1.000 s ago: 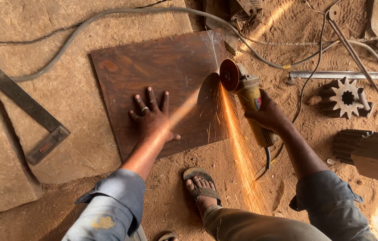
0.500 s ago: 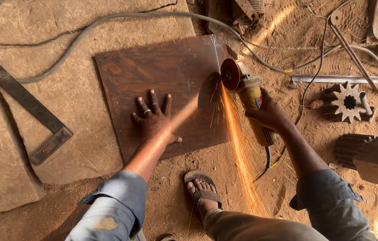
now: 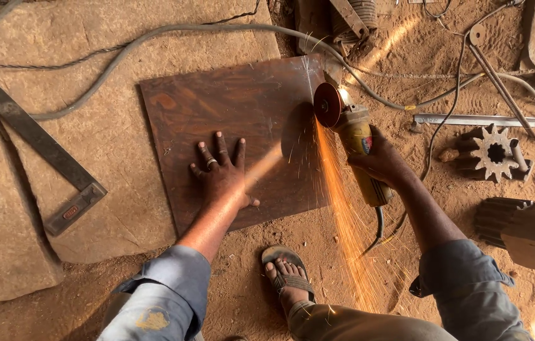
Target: The person uses an angle grinder to cut a rectangular metal sheet placed on the ground. They follow a white chalk line marked on the sheet, cutting along a curved path while holding the sheet steady with their left hand. Sparks fly as the grinder cuts through the metal.
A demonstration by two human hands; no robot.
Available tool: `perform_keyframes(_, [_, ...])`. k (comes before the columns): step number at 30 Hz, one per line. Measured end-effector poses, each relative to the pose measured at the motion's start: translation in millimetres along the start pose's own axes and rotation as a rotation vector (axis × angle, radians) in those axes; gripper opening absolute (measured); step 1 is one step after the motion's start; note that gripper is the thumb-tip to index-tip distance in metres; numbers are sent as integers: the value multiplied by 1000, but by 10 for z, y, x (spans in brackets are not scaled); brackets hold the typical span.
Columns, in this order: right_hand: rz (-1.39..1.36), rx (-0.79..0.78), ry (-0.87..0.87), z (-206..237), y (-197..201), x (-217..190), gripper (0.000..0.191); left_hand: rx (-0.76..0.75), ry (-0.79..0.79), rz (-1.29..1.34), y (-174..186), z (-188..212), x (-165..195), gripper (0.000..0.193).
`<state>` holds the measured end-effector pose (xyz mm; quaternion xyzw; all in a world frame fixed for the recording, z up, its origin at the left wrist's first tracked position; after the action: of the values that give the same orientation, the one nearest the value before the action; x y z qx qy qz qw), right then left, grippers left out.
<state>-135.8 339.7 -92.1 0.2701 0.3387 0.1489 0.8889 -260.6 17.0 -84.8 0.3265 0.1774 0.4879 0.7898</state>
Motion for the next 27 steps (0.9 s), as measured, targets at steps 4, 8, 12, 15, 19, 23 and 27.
perform_keyframes(4, [15,15,-44,-2,23,-7,101,-9,3,13,-12,-11,-5,158])
perform_keyframes(8, [55,29,-38,-40,40,-27,101,-3,-2,19,-17,-19,-8,158])
perform_keyframes(12, [-5,17,14,-76,45,-90,97,5,-6,20,-25,-22,-5,158])
perform_keyframes(15, [11,19,-46,-51,65,-86,102,5,-6,22,-26,-27,-15,159])
perform_keyframes(19, [20,29,-59,-92,65,-153,101,5,-13,25,-29,-25,-22,158])
perform_keyframes(23, [14,40,-30,-115,85,-185,95,-1,-14,23,-4,-20,-20,158])
perform_keyframes(27, [17,29,-29,-150,94,-177,98,-6,-19,21,9,1,-17,157])
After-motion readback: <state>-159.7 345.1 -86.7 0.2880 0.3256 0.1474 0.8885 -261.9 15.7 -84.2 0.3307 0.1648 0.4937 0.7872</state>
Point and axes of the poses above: each hand's wrist, its own z-axis away from the middle knuckle, its own y-axis out of the back of the hand, x = y × z, the point moved 6 cm from there along -z, towards the middle knuckle, and after that the axes turned 2 degrees about z, right-handed, at the moved point
